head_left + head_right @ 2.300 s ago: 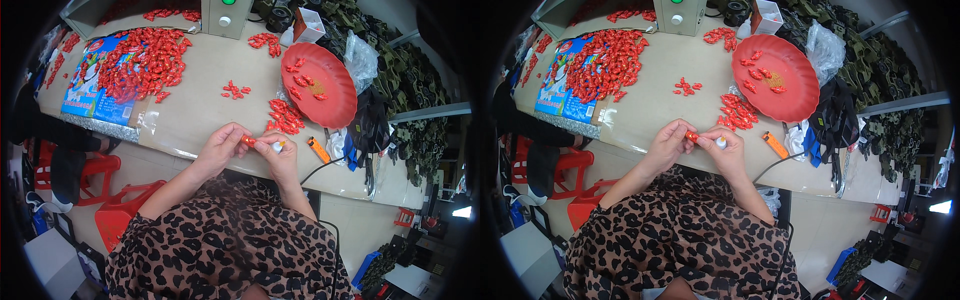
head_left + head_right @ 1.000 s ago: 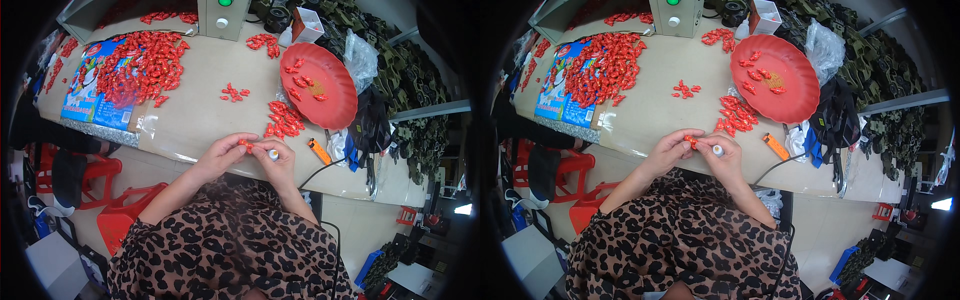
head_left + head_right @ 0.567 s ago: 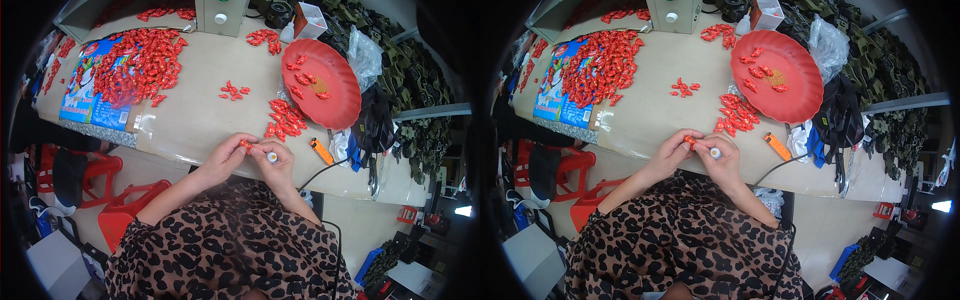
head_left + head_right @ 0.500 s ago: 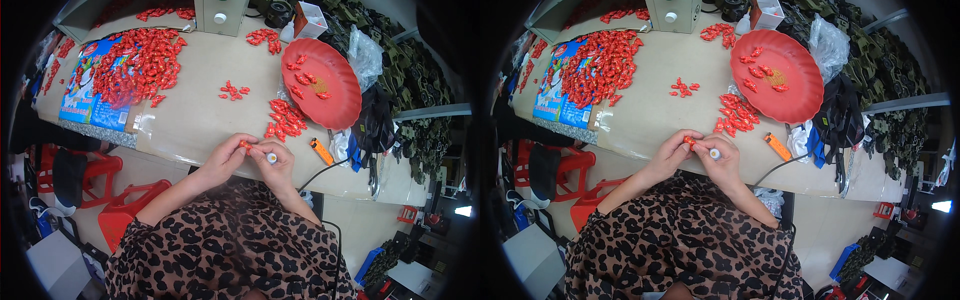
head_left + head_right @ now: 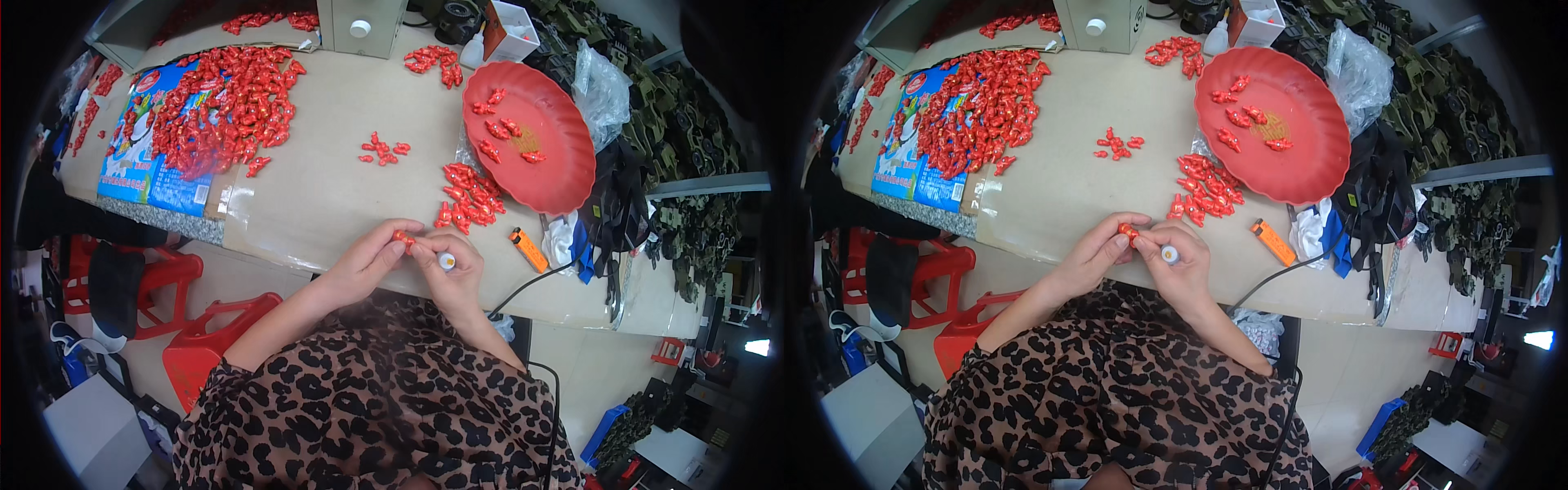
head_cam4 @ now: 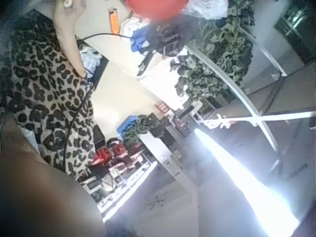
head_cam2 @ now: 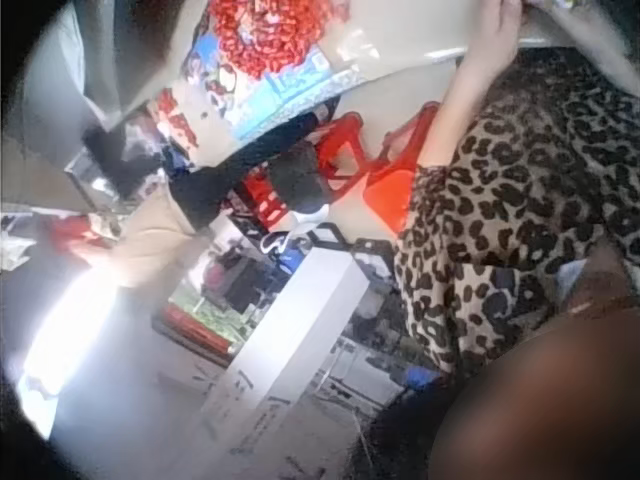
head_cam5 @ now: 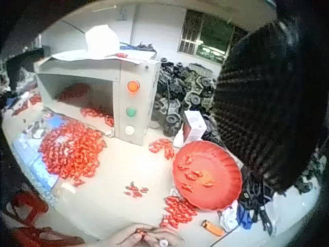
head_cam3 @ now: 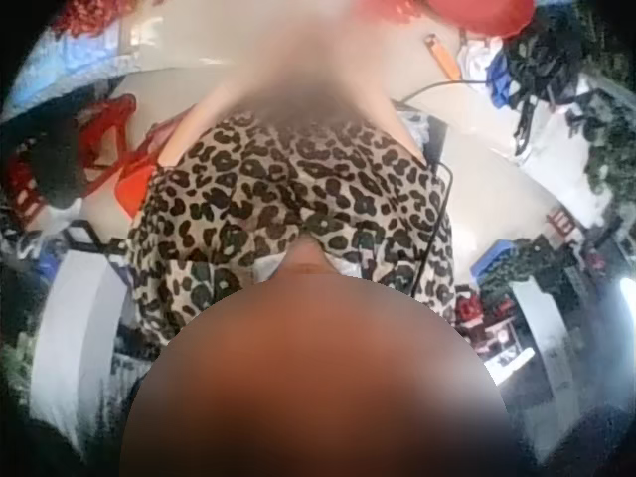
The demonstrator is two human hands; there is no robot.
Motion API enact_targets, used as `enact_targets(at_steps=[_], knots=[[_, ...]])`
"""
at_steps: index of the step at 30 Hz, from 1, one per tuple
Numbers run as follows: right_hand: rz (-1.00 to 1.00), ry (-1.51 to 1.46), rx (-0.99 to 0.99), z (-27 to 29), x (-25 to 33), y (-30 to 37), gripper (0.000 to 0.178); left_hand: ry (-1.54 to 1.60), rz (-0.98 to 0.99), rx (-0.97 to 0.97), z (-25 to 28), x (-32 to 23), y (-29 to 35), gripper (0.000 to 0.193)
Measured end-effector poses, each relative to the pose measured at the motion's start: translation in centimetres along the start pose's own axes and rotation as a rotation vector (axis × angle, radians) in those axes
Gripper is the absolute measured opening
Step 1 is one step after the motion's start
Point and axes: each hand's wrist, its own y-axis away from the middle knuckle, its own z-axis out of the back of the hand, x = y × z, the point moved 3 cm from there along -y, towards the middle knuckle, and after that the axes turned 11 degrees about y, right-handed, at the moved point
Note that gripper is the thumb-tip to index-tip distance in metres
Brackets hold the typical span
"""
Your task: The person takes small red toy pieces and applies glue to them using a glue bottle, attaching parts together by hand.
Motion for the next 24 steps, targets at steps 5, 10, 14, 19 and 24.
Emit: enact_targets(at_steps=[5, 10, 14, 19, 24], knots=[[-0.019, -0.037, -0.008, 0.2, 0.5, -0.4, 0.006, 0.000, -0.011, 0.003, -0.3, -0.6, -0.2, 0.031], [0.010, -0.028, -0.014, -0.2, 0.0, 0.0, 0.005, 0.036, -0.021, -0.009, -0.1, 0.1, -0.1, 0.028], [-0.014, -0.037, -0.007, -0.1, 0.0, 0.3, 0.005, 0.040, -0.043, -0.041, -0.4, 0.1, -0.1, 0.025], [0.020, -0.021, -0.003, -0.3, 0.1, 0.2, 0.005, 0.009, -0.100, -0.051, -0.5, 0.1, -0.1, 0.022], [0.038, -0.008, -0.005, -0.3, 0.2, 0.1, 0.006, 0.008, -0.105, -0.097, -0.6, 0.1, -0.1, 0.021]])
